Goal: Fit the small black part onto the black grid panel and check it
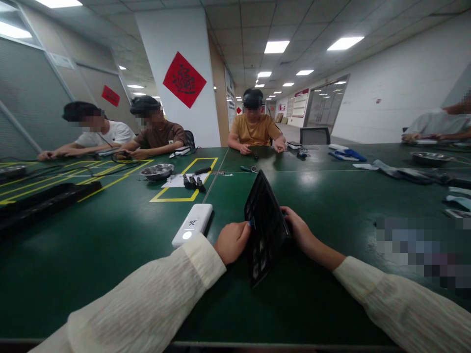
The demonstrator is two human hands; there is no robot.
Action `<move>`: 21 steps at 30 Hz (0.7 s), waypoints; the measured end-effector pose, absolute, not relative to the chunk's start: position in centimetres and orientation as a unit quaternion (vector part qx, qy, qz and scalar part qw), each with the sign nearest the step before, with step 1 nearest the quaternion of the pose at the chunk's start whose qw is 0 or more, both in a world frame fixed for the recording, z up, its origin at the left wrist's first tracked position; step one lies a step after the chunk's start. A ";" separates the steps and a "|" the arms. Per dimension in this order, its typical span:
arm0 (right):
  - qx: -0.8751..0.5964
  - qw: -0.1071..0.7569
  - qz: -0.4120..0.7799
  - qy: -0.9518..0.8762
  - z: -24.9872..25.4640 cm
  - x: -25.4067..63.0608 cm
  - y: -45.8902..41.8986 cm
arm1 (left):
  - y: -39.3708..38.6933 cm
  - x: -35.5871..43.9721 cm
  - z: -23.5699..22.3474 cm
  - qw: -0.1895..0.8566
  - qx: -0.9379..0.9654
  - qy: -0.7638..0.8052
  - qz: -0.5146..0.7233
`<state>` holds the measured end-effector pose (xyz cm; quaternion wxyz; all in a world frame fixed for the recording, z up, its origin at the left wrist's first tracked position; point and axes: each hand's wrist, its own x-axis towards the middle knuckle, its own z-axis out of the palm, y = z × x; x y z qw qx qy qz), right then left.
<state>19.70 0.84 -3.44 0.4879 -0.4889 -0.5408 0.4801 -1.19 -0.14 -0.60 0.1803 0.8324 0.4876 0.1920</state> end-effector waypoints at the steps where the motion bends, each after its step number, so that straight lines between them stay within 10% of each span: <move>1: -0.487 0.486 0.483 -0.541 -3.5 19.7 0.9 | -0.1 -1.2 -0.5 0.184 0.833 0.485 0.192; 17: -0.558 0.287 0.196 -0.753 -0.8 20.8 -0.9 | -0.1 -1.1 0.1 0.010 0.835 0.544 0.080; 21: -0.622 0.407 0.127 -0.657 2.6 23.4 -4.1 | 0.0 -1.1 0.5 0.010 0.840 0.536 0.077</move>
